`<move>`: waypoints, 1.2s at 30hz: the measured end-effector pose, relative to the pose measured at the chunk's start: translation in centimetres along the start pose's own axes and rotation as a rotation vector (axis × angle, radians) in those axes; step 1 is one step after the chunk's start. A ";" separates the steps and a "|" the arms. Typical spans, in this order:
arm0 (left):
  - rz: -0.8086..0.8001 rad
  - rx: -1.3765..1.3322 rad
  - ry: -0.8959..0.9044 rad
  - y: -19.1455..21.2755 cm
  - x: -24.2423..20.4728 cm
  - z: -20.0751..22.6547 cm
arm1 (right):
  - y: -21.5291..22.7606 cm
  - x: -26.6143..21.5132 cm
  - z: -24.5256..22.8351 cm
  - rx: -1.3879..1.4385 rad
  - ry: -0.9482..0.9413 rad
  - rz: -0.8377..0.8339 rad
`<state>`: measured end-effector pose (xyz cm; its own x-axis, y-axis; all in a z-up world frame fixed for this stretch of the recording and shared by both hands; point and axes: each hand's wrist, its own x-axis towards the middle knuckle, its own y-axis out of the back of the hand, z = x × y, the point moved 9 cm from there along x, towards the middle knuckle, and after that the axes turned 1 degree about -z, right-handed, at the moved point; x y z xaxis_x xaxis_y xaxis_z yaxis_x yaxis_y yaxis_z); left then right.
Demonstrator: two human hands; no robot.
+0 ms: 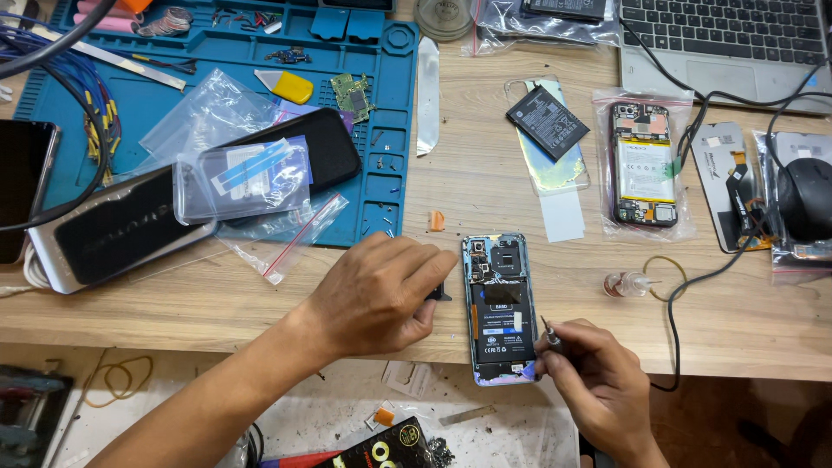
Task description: The person uses a screwdriver to remove screws from the back of a disassembled smartphone. They then use a prying tool to lift and remove a metal bracket and a small internal component from the phone's chassis. The person places the removed parts on the workbench.
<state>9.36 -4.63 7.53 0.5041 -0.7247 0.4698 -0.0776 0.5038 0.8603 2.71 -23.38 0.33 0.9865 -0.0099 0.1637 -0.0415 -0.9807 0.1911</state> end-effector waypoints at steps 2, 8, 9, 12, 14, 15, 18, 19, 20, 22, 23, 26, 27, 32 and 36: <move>0.004 0.000 -0.010 0.0 0.0 0.2 | 0.3 0.0 0.2 -0.023 -0.023 0.025; 0.018 -0.040 -0.019 0.1 0.0 0.1 | 0.8 0.0 0.9 -0.042 -0.091 0.082; 0.016 -0.051 -0.019 0.0 0.0 0.1 | 0.8 0.0 1.0 -0.046 -0.090 0.085; 0.006 -0.105 -0.012 -0.9 -0.8 -0.3 | 0.8 0.0 1.2 -0.034 -0.091 0.079; 0.012 -0.107 -0.017 -1.1 -0.8 -0.3 | 0.8 0.0 1.2 -0.029 -0.095 0.076; 0.021 -0.109 -0.022 -1.1 -0.8 -0.3 | 0.8 0.0 1.1 -0.026 -0.097 0.073; 0.023 -0.099 -0.034 -1.0 -0.7 -0.1 | 0.8 0.0 1.3 0.013 -0.092 0.059; 0.023 -0.097 -0.036 -0.9 -0.6 0.0 | 0.8 0.0 1.3 0.014 -0.091 0.060; 0.024 -0.109 -0.037 -0.9 -0.6 0.1 | 0.8 0.1 1.2 -0.004 -0.082 0.055; 0.025 -0.119 -0.040 -0.7 -0.5 0.2 | 0.7 0.1 1.0 -0.020 -0.071 0.050; 0.020 -0.117 -0.045 -0.6 -0.4 0.3 | 0.7 0.2 0.9 -0.027 -0.073 0.045; 0.015 -0.107 -0.052 -0.6 -0.3 0.6 | 0.7 0.2 0.9 -0.033 -0.080 0.038; 0.013 -0.099 -0.053 -0.6 -0.3 0.6 | 0.7 0.2 0.9 -0.031 -0.084 0.035; 0.016 -0.065 -0.066 -0.4 0.0 0.9 | 0.6 0.2 0.9 -0.034 -0.068 0.024; 0.004 -0.074 -0.074 -0.7 -0.1 1.0 | 0.4 0.3 1.0 0.004 -0.048 0.011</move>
<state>8.53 -5.40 7.12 0.4386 -0.7538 0.4893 -0.0142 0.5385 0.8425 3.11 -24.01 -0.47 0.9924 -0.0297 0.1194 -0.0516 -0.9813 0.1854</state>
